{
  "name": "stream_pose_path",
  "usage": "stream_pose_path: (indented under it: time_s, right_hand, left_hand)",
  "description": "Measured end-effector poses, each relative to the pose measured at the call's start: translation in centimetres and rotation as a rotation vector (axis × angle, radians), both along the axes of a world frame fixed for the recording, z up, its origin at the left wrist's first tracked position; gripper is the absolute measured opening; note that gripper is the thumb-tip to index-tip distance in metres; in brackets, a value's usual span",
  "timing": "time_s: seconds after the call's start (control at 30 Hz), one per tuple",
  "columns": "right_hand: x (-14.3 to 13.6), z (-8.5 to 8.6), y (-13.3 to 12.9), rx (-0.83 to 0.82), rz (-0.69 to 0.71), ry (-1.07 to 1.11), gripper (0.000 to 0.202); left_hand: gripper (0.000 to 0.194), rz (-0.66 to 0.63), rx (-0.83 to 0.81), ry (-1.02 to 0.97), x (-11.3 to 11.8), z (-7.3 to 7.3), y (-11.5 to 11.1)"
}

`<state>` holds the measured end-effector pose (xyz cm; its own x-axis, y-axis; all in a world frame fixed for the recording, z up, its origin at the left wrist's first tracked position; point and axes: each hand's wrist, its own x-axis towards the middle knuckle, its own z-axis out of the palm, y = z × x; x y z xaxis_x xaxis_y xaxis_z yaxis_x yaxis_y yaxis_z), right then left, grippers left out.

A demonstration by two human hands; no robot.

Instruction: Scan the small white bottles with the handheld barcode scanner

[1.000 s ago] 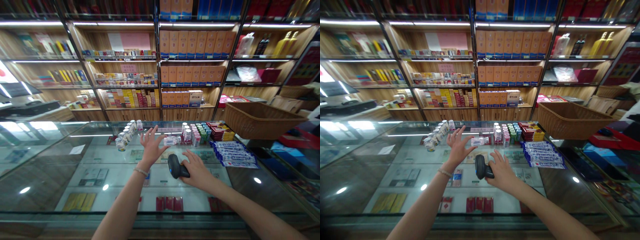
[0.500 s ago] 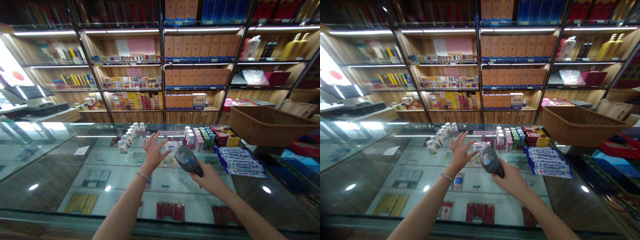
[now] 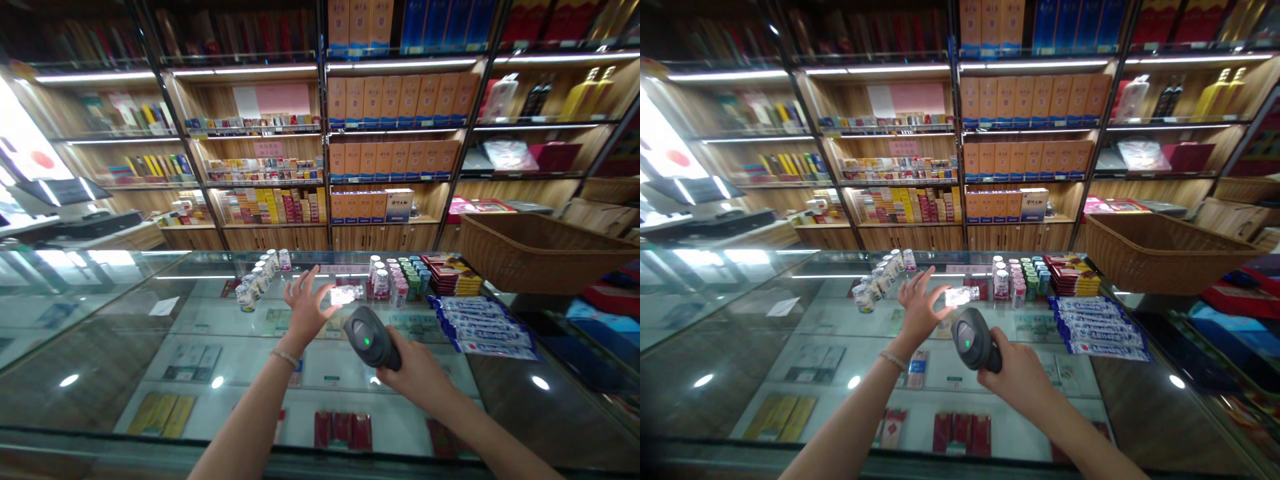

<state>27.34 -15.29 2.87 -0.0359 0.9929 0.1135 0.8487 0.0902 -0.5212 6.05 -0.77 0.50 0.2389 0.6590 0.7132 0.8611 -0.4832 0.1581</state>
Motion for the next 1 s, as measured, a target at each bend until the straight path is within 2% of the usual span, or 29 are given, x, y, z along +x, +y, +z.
stream_pose_path:
  time_s: [0.23, 0.43, 0.63, 1.0]
  right_hand:
    - [0.1, -0.3, 0.1, 0.076, -0.023, 0.016, 0.045]
    - [0.8, -0.8, 0.9, 0.131, -0.037, -0.093, 0.028]
    - [0.9, -2.6, 1.9, 0.396, 0.076, -0.251, 0.026]
    - [0.1, -4.5, 1.2, 0.322, 0.247, -0.39, 0.04]
  left_hand:
    - [0.038, -0.023, -0.01, -0.013, -0.1, 0.2, -0.1]
    - [0.037, -0.012, -0.018, -0.025, 0.0, 0.5, -0.2]
    - [0.037, -0.011, -0.016, -0.028, 0.0, 0.5, -0.1]
    - [0.036, -0.035, -0.003, -0.026, 0.1, 0.6, 0.0]
